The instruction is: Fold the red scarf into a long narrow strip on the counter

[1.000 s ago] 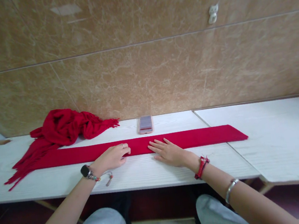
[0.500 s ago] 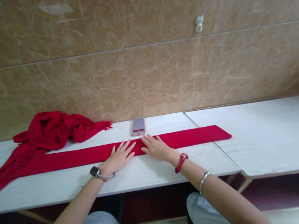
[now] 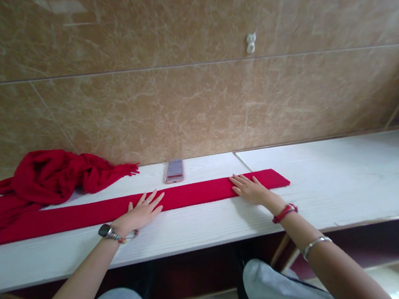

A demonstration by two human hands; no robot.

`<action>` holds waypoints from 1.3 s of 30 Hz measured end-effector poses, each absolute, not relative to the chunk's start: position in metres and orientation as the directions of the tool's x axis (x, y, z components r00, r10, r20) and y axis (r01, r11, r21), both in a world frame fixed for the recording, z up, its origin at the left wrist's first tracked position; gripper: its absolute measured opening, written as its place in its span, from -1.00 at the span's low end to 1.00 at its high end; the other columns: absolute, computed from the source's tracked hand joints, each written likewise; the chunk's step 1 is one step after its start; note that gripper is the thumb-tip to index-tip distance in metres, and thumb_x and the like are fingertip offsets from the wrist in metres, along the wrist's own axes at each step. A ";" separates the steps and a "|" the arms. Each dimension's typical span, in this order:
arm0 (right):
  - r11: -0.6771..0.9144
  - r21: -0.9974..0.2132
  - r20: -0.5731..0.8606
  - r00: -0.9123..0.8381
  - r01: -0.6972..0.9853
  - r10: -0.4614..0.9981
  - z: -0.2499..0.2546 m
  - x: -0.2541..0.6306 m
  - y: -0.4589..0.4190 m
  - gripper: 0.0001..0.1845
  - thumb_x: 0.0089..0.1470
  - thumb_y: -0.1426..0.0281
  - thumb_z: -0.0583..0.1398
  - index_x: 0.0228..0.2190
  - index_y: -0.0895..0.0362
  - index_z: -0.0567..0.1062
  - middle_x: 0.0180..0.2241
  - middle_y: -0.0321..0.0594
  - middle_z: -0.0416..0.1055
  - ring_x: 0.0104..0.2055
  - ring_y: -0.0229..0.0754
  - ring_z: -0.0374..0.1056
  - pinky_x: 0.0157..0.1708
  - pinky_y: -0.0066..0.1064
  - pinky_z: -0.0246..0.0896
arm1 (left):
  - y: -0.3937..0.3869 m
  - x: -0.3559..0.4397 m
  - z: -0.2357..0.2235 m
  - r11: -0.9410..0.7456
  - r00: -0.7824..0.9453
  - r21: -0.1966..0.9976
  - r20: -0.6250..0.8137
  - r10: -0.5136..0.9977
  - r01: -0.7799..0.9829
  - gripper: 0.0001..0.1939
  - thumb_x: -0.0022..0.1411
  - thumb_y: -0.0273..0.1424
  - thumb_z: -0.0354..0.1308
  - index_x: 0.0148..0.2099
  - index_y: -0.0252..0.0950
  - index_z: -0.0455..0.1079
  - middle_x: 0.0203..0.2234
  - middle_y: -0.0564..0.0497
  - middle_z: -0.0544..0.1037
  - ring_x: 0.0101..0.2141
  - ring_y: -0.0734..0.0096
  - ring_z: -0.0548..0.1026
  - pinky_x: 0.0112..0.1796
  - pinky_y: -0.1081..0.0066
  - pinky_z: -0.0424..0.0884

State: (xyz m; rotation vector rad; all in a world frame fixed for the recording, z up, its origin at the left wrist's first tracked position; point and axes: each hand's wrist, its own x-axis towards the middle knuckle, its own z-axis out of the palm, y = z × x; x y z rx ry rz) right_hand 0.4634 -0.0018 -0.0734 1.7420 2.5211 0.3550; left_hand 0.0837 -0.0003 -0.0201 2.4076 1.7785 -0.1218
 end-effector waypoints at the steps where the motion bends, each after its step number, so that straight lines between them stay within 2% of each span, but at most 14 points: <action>1: 0.313 0.239 0.076 -0.339 0.919 0.938 -0.074 0.474 -0.003 -0.54 0.21 0.45 -0.18 0.10 0.10 0.20 0.22 0.01 -0.06 0.22 0.12 -0.10 -0.07 0.25 0.04 | -0.001 0.086 -0.018 -0.266 0.274 0.064 -0.173 0.946 0.962 -0.48 0.29 -0.19 -0.28 0.28 0.00 -0.16 0.26 0.01 -0.18 0.20 -0.14 -0.20 -0.05 -0.35 -0.08; 5: 0.241 0.241 0.071 -0.265 0.940 0.962 -0.067 0.482 -0.003 -0.55 0.20 0.44 -0.17 0.07 0.06 0.25 0.21 0.00 -0.01 0.22 0.12 -0.12 -0.07 0.27 0.02 | 0.001 0.101 -0.010 -0.176 0.169 -0.008 -0.234 0.957 0.984 -0.46 0.27 -0.21 -0.28 0.29 -0.03 -0.17 0.26 0.02 -0.21 0.20 -0.16 -0.21 -0.01 -0.31 -0.12; 8: 0.240 0.122 0.131 -0.255 0.963 0.958 -0.052 0.448 0.001 -0.53 0.22 0.35 -0.18 0.13 0.10 0.15 0.22 0.00 -0.06 0.24 0.07 -0.17 0.03 0.17 -0.05 | 0.006 0.123 -0.006 -0.214 0.203 -0.040 -0.186 0.961 0.976 -0.45 0.27 -0.21 -0.28 0.29 -0.10 -0.13 0.26 -0.02 -0.19 0.21 -0.12 -0.23 0.04 -0.24 -0.17; 10: 0.299 0.018 0.165 -0.298 0.954 0.940 -0.043 0.416 0.006 -0.48 0.22 0.29 -0.19 0.18 0.16 0.03 0.23 0.00 -0.11 0.25 0.03 -0.20 0.07 0.11 -0.07 | 0.010 0.145 -0.005 -0.279 0.275 -0.005 -0.133 0.952 0.960 -0.44 0.27 -0.18 -0.30 0.29 -0.11 -0.15 0.27 -0.04 -0.19 0.21 -0.08 -0.21 0.06 -0.19 -0.15; 12: 0.393 -0.034 0.177 -0.381 0.919 0.907 -0.038 0.387 0.010 -0.46 0.22 0.26 -0.18 0.19 0.17 0.00 0.24 -0.03 -0.12 0.26 0.02 -0.23 0.09 0.10 -0.11 | 0.014 0.168 -0.006 -0.331 0.335 0.050 -0.105 0.937 0.942 -0.43 0.27 -0.16 -0.32 0.30 -0.11 -0.18 0.27 -0.04 -0.20 0.21 -0.08 -0.19 0.07 -0.16 -0.11; 15: 0.458 -0.044 0.153 -0.447 0.888 0.881 -0.040 0.364 0.013 -0.45 0.21 0.25 -0.18 0.18 0.17 0.02 0.23 -0.03 -0.09 0.25 0.03 -0.19 0.08 0.11 -0.11 | 0.016 0.197 -0.013 -0.357 0.370 0.113 -0.139 0.919 0.927 -0.43 0.27 -0.16 -0.33 0.30 -0.10 -0.21 0.27 -0.02 -0.23 0.21 -0.12 -0.24 0.05 -0.19 -0.10; 17: 0.445 -0.026 0.135 -0.438 0.895 0.889 -0.047 0.368 0.014 -0.46 0.21 0.27 -0.17 0.17 0.19 0.04 0.22 0.00 -0.06 0.24 0.05 -0.14 0.07 0.10 -0.07 | 0.016 0.207 -0.020 -0.339 0.358 0.128 -0.175 0.917 0.932 -0.44 0.28 -0.18 -0.33 0.30 -0.07 -0.22 0.27 0.00 -0.26 0.21 -0.14 -0.29 0.03 -0.24 -0.14; 23: 0.324 0.101 0.120 -0.335 0.941 0.935 -0.067 0.445 0.011 -0.50 0.22 0.34 -0.18 0.16 0.16 0.10 0.21 0.03 -0.05 0.23 0.06 -0.12 0.02 0.13 -0.01 | 0.015 0.209 -0.026 -0.314 0.334 0.124 -0.203 0.921 0.941 -0.45 0.27 -0.21 -0.31 0.30 -0.04 -0.22 0.27 0.06 -0.28 0.21 -0.12 -0.32 0.04 -0.25 -0.20; 26: 0.257 0.183 0.087 -0.276 0.949 0.957 -0.071 0.491 0.007 -0.54 0.21 0.42 -0.18 0.10 0.11 0.21 0.21 0.02 -0.05 0.23 0.10 -0.14 -0.04 0.23 0.00 | 0.015 0.209 -0.025 -0.315 0.330 0.110 -0.185 0.925 0.943 -0.45 0.27 -0.22 -0.31 0.29 -0.03 -0.22 0.27 0.08 -0.26 0.21 -0.11 -0.30 0.04 -0.25 -0.19; 29: 0.168 0.231 0.062 -0.187 0.958 0.980 -0.073 0.527 0.002 -0.55 0.19 0.50 -0.16 0.04 0.08 0.29 0.22 0.00 -0.04 0.24 0.08 -0.16 -0.03 0.22 0.01 | 0.015 0.210 -0.026 -0.313 0.327 0.100 -0.176 0.929 0.944 -0.45 0.27 -0.23 -0.32 0.29 -0.02 -0.23 0.27 0.10 -0.26 0.21 -0.10 -0.29 0.04 -0.26 -0.18; 35: -0.016 0.200 -0.007 0.018 0.980 1.000 -0.068 0.546 -0.004 -0.52 0.21 0.47 -0.23 0.07 0.04 0.23 0.22 0.00 -0.06 0.25 0.13 -0.21 -0.09 0.28 0.03 | 0.016 0.210 -0.031 -0.312 0.321 0.085 -0.141 0.936 0.946 -0.46 0.27 -0.24 -0.32 0.29 -0.02 -0.20 0.27 0.09 -0.24 0.21 -0.10 -0.28 0.04 -0.26 -0.18; 39: -0.184 0.095 0.050 0.180 0.978 0.982 -0.047 0.520 0.000 -0.50 0.23 0.31 -0.24 0.13 0.17 0.13 0.22 0.13 -0.09 0.25 0.10 -0.21 0.02 0.18 -0.06 | 0.018 0.208 -0.035 -0.340 0.347 0.076 -0.102 0.932 0.937 -0.46 0.27 -0.24 -0.31 0.29 -0.05 -0.18 0.27 0.04 -0.21 0.21 -0.11 -0.26 0.02 -0.28 -0.16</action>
